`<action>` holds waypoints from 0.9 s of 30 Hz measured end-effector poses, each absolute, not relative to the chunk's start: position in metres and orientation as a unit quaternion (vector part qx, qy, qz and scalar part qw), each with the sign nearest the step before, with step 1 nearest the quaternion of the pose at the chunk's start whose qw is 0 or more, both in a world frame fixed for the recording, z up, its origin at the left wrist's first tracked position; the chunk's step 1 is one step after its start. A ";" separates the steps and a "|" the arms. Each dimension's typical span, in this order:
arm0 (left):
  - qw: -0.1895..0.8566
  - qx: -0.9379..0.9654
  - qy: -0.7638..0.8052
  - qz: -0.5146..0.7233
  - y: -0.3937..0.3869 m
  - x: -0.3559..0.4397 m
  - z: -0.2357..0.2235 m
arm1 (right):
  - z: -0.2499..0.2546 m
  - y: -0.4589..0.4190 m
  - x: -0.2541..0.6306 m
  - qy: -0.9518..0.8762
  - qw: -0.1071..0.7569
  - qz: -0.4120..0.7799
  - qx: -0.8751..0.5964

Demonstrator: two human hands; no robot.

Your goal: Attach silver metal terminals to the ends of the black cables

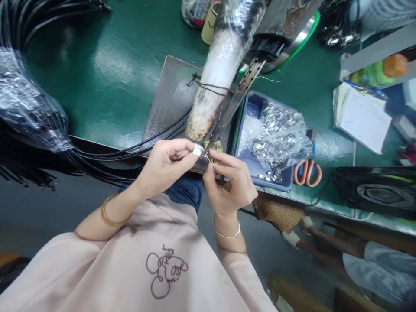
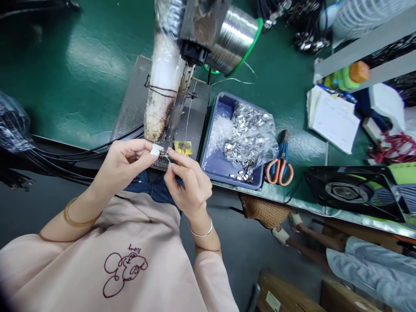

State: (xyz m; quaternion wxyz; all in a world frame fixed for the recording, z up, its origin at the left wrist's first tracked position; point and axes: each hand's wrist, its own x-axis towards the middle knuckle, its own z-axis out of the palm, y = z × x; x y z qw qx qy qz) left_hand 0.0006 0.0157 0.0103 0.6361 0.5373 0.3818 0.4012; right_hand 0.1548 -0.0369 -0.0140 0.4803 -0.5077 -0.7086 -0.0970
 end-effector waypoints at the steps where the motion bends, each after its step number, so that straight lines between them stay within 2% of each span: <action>1: 0.635 0.539 0.381 0.402 0.016 0.000 0.010 | -0.013 -0.037 0.155 -0.709 0.477 -0.099 -0.510; 27: 0.608 0.577 0.393 0.378 0.015 -0.003 0.014 | -0.015 -0.042 0.151 -0.686 0.499 -0.056 -0.527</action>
